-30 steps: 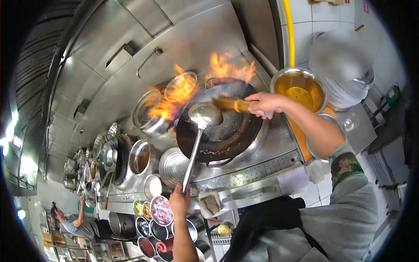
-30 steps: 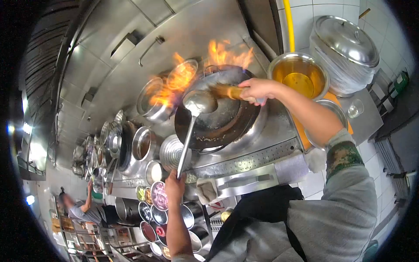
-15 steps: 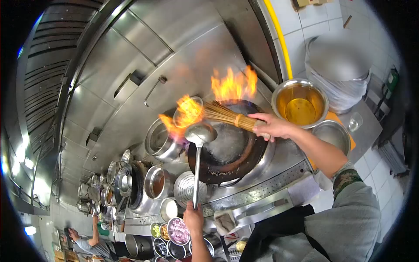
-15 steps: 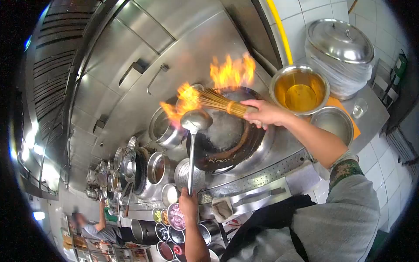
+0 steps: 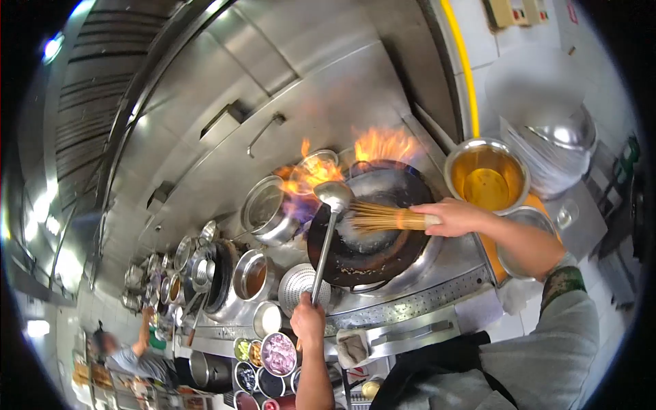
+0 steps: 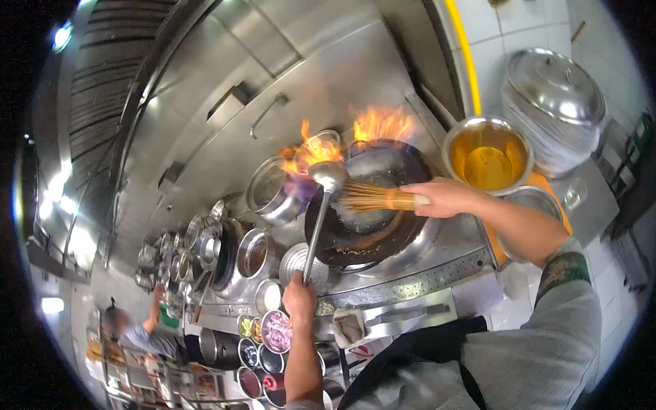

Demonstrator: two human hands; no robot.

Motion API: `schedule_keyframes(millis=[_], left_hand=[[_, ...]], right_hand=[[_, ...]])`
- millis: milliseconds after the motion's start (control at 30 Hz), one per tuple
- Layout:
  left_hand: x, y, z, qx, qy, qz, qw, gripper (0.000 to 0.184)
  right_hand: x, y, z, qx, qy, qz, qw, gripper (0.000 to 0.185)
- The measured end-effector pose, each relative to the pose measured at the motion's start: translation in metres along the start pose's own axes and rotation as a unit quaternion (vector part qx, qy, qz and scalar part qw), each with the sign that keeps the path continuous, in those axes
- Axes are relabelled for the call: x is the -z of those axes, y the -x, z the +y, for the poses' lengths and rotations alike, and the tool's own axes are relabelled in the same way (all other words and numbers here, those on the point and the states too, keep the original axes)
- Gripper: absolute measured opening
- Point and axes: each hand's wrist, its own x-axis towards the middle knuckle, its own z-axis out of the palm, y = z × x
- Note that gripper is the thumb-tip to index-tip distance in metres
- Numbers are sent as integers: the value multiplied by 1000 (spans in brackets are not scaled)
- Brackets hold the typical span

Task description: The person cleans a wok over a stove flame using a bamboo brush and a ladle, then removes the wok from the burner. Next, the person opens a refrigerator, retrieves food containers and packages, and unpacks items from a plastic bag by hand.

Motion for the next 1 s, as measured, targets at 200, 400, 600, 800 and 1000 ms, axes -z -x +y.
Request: schedule_keyframes(millis=[200, 400, 600, 800, 1000], left_hand=[[-13, 4, 3, 21, 27, 0, 999, 21], [-6, 4, -5, 21, 94, -18, 995, 25], [-5, 14, -9, -4, 149, -27, 989, 27], [6, 28, -23, 68, 52, -28, 996, 24], [5, 41, -41, -16, 24, 36, 999, 21]], right_hand=[[-8, 2, -8, 6, -95, 140, 986, 62], [-9, 8, 16, -63, -28, -12, 998, 61], [-10, 2, -5, -50, -110, -23, 992, 60], [-3, -7, 18, -49, -160, 59, 984, 57], [6, -36, 11, -49, 55, 58, 996, 56]])
